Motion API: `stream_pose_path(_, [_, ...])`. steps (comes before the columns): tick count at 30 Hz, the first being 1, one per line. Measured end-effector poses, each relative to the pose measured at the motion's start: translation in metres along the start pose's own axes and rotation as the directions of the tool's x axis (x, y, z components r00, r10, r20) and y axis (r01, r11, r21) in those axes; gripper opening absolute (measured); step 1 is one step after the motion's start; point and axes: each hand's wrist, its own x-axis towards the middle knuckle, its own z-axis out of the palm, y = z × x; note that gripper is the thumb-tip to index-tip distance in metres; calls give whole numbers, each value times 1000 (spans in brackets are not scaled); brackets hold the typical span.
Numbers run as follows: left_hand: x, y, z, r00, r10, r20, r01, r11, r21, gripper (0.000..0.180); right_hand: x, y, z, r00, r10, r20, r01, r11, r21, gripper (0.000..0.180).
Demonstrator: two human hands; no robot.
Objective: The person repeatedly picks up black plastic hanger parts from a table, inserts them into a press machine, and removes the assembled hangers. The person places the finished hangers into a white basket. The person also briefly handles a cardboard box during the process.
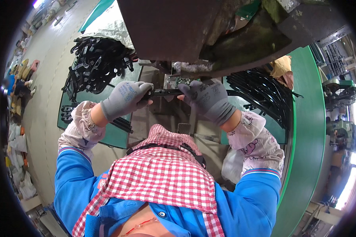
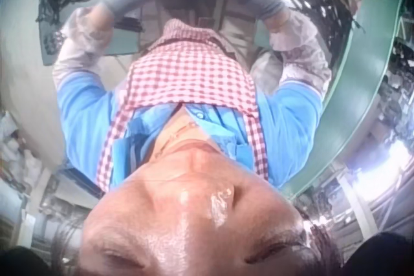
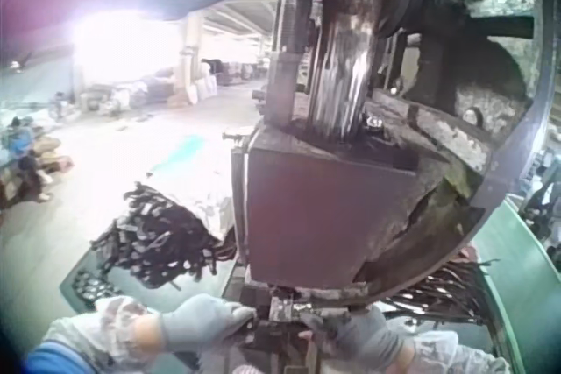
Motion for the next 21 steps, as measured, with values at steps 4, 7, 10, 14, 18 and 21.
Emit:
stream_pose_path(4, [20,-5,-13,989,88,-123,-74,991,111,39,10,15,-15,994,8,-105,-6,1000,15,39])
stream_pose_path(7, [35,-18,-12,959,189,-209,-151,971,186,37,7,22,-7,994,40,-101,-46,997,-58,46])
stream_pose_path(10, [39,-23,-10,956,217,-196,-171,959,227,36,7,25,-3,995,72,-74,-74,997,-30,45])
stream_pose_path(14, [41,-24,-9,980,160,-118,-152,985,77,30,5,32,20,987,112,117,-133,974,182,49])
stream_pose_path(18, [55,-35,-12,984,171,48,-172,985,11,32,13,37,22,814,182,552,-395,870,295,53])
stream_pose_path(21, [64,-44,-15,965,230,127,-230,973,-12,38,4,15,19,861,268,431,-371,912,174,50])
